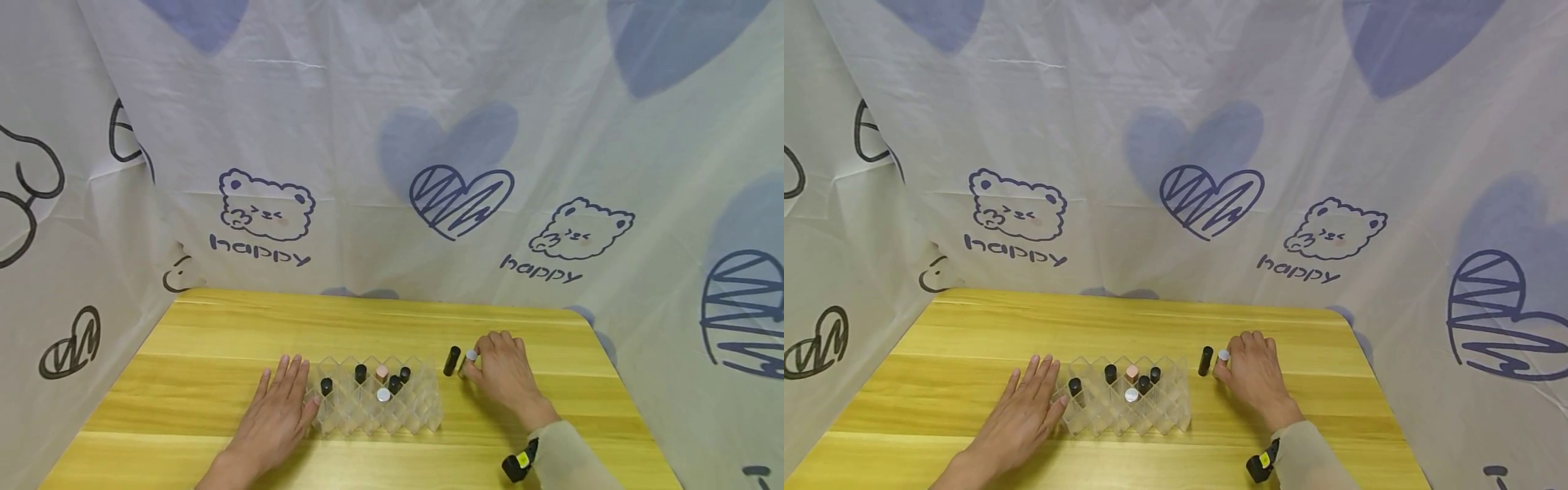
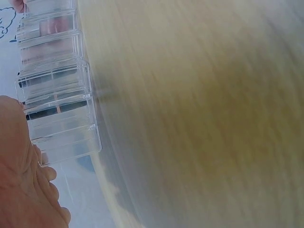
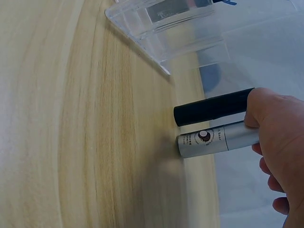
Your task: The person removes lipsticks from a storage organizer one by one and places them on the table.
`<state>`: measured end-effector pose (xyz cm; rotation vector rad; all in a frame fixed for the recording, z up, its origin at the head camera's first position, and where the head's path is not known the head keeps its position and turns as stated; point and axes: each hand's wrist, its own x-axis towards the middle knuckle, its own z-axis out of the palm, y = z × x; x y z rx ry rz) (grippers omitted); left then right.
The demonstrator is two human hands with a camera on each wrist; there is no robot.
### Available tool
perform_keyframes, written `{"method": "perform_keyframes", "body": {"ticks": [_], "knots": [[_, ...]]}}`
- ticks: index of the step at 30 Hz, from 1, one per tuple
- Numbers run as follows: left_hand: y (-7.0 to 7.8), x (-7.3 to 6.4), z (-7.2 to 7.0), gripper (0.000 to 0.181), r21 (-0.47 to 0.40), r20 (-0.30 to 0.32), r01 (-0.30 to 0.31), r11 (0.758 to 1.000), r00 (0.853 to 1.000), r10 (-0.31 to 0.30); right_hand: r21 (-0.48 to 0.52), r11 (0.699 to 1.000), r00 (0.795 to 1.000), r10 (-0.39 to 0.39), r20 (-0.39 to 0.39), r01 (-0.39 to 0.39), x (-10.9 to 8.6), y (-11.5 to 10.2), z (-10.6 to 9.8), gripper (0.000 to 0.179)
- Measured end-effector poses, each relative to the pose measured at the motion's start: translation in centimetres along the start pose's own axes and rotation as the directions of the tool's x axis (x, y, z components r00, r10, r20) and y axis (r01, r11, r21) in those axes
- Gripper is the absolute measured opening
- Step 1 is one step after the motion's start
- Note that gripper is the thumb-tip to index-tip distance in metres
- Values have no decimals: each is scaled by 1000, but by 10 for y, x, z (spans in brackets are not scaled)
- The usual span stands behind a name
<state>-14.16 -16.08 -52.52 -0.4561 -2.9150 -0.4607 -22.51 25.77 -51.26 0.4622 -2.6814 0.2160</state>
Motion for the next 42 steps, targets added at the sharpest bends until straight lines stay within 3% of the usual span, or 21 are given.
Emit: {"method": "perform_keyframes", "body": {"ticks": [33,42], "knots": [[0,1,2,68,-6,-8,5,1000,1000,-5,7,999,998,41,45,-42,2,-2,1,20],[0,1,2,69,-4,3,9,1000,1000,-9,30,999,999,37,-10,-36,5,-7,-9,25]]}}
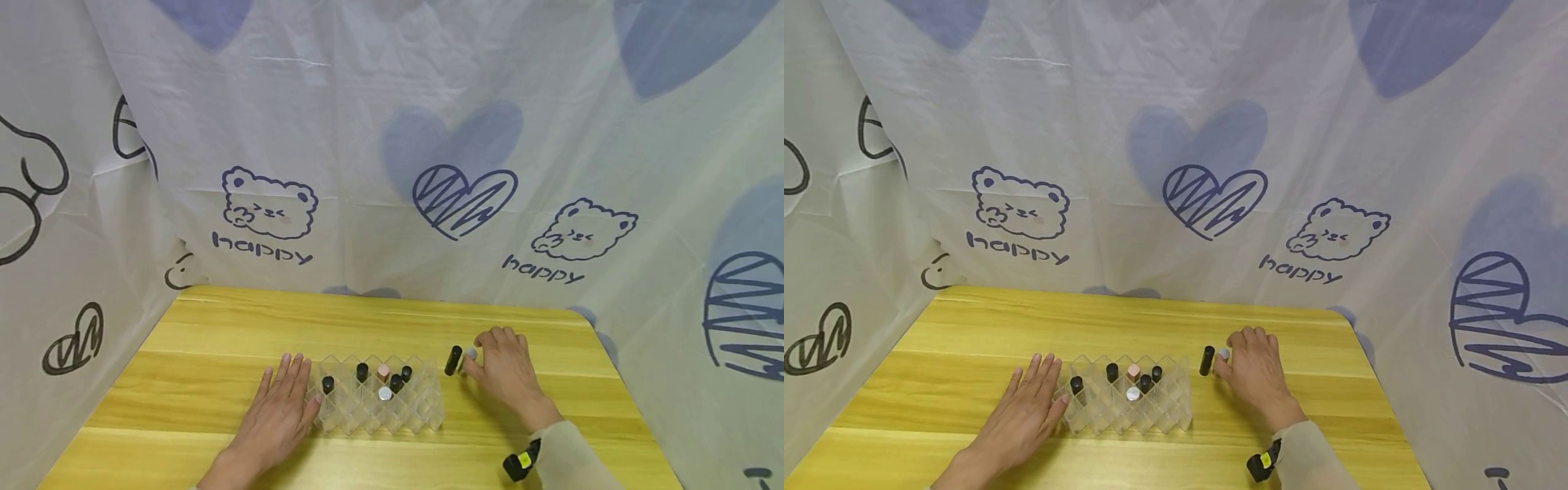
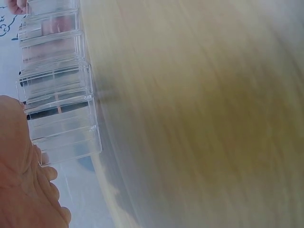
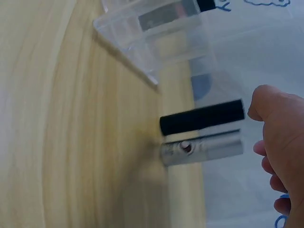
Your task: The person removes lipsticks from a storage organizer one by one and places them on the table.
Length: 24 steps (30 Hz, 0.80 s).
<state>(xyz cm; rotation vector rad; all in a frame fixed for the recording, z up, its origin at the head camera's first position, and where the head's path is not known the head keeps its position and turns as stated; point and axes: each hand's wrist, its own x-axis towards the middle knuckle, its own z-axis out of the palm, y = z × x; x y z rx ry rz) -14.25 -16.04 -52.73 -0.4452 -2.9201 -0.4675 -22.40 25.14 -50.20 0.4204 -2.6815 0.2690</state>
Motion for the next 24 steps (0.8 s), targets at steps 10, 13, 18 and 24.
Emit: {"method": "perform_keyframes", "body": {"ticks": [10,13,18,24], "knots": [[1,0,0,68,-13,0,10,1000,1000,-10,-7,990,980,-143,-140,144,0,-41,-12,31],[1,0,0,68,-9,-2,8,1000,1000,-8,-13,979,966,-201,-163,201,-1,-55,-10,32],[2,1,-1,68,-2,-10,4,1000,1000,-4,-9,966,959,-258,-116,258,-4,-74,-4,32],[2,1,-1,68,0,-7,4,1000,1000,-4,-15,948,946,-317,-75,317,-5,-87,1,32]]}}
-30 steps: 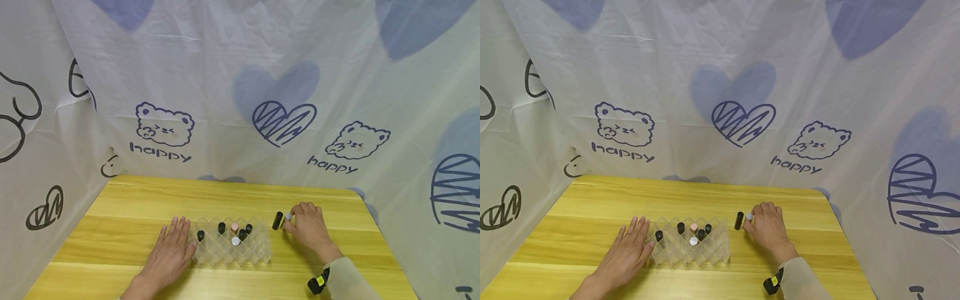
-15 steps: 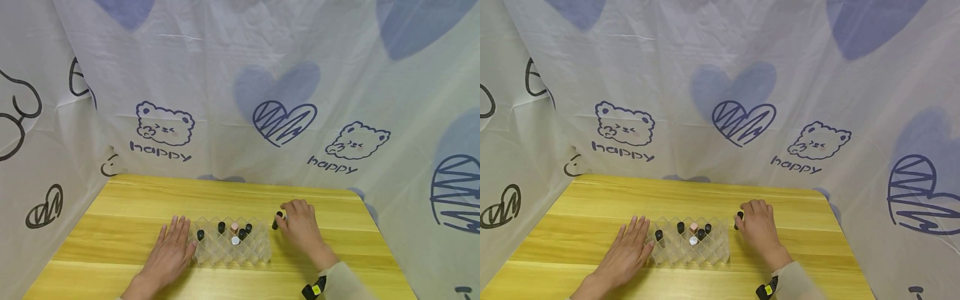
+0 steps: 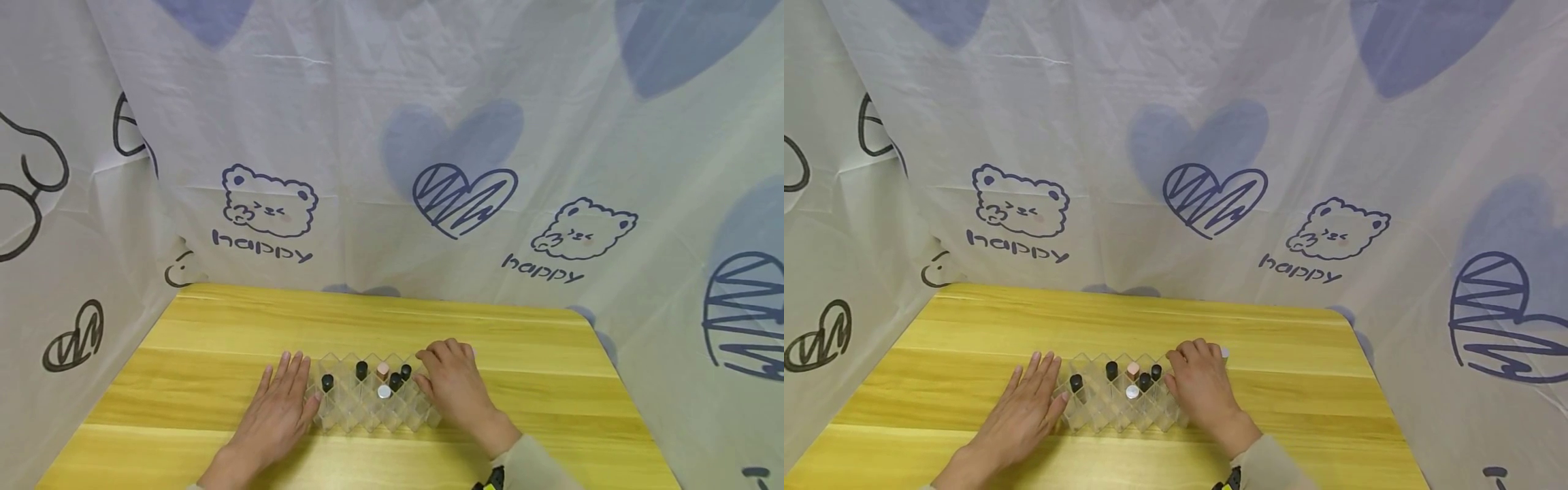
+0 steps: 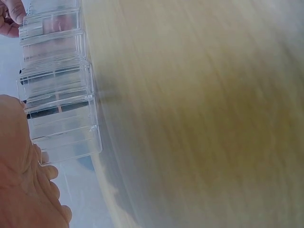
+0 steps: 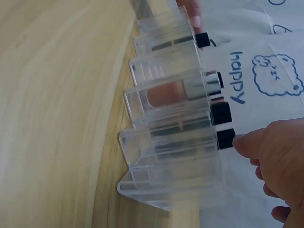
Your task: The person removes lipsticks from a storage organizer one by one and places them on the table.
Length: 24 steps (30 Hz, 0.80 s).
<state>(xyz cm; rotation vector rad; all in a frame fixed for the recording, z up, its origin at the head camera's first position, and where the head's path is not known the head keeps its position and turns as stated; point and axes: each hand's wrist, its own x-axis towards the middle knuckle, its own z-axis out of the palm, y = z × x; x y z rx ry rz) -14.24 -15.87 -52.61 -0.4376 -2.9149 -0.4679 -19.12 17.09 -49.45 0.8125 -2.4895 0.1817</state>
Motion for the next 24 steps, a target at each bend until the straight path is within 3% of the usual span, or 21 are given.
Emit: {"method": "perform_keyframes", "body": {"ticks": [10,24], "knots": [[-1,0,0,69,-5,0,-5,1000,1000,5,-57,996,997,-73,-33,71,4,-4,4,25],[-1,-1,0,69,-5,7,2,1000,1000,-2,-66,996,998,-58,9,59,4,-4,10,22]]}}
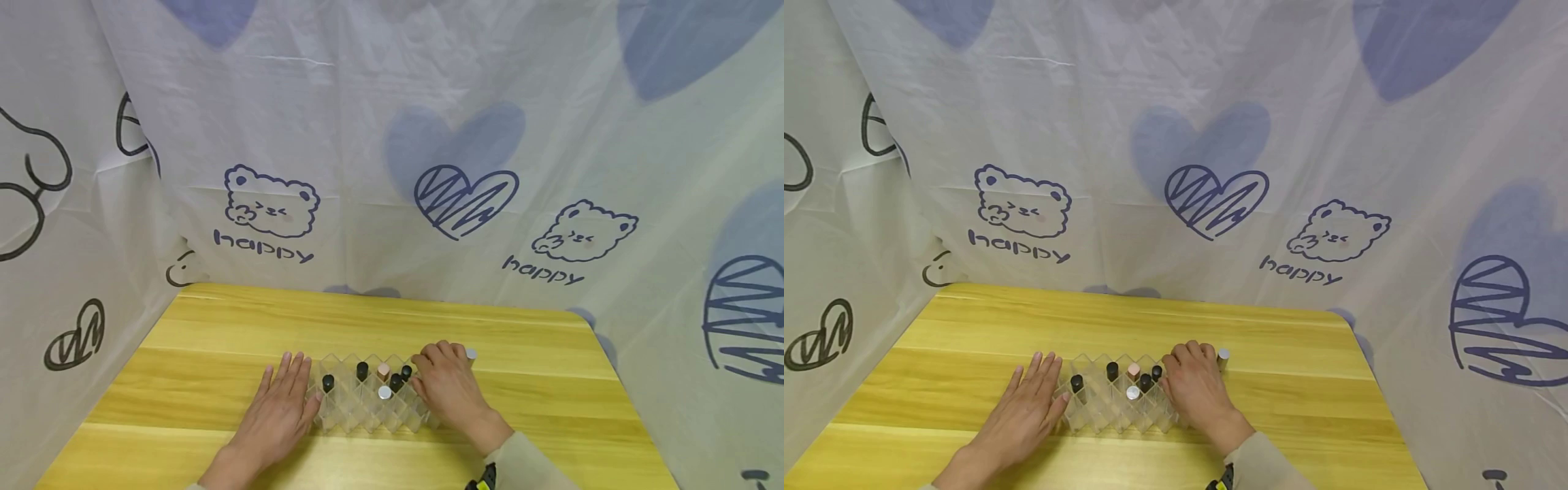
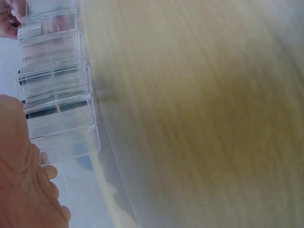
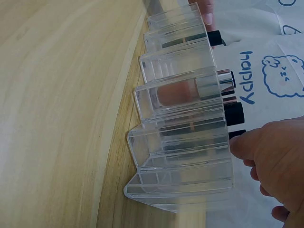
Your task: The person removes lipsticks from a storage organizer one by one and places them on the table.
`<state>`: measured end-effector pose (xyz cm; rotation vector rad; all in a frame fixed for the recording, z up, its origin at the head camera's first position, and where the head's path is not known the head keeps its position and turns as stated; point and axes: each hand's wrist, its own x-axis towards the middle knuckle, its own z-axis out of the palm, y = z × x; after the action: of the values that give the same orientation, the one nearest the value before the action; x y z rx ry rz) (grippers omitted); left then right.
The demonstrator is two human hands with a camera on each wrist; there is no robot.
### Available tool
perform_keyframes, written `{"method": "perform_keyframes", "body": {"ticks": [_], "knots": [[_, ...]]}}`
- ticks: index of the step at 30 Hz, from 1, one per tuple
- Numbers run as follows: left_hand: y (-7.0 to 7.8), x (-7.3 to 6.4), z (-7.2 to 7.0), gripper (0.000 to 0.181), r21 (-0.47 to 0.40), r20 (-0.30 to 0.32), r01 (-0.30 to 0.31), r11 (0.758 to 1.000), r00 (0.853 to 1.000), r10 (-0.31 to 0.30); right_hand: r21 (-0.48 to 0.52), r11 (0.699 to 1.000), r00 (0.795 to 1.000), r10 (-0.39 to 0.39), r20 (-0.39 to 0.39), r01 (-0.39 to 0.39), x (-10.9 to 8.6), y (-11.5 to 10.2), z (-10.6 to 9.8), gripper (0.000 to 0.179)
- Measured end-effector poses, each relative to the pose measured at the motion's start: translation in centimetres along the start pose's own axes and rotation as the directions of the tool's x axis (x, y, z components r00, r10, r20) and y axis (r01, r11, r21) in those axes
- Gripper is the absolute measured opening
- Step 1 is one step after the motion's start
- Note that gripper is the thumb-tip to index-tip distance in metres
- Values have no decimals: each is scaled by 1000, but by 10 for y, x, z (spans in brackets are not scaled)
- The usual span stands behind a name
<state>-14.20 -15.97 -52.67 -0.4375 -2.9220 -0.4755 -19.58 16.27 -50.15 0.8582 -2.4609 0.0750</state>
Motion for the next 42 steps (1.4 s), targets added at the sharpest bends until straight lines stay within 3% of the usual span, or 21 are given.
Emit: {"method": "perform_keyframes", "body": {"ticks": [19,29,42], "knots": [[-2,3,0,69,-9,0,-10,1000,1000,10,-9,1000,994,28,107,-27,9,-4,-2,21],[-3,3,-2,70,-15,14,-7,1000,1000,7,7,1000,992,20,121,-21,11,-6,1,17],[-2,1,-1,69,-16,18,-13,1000,1000,13,41,999,997,9,81,-13,15,-2,-3,16]]}}
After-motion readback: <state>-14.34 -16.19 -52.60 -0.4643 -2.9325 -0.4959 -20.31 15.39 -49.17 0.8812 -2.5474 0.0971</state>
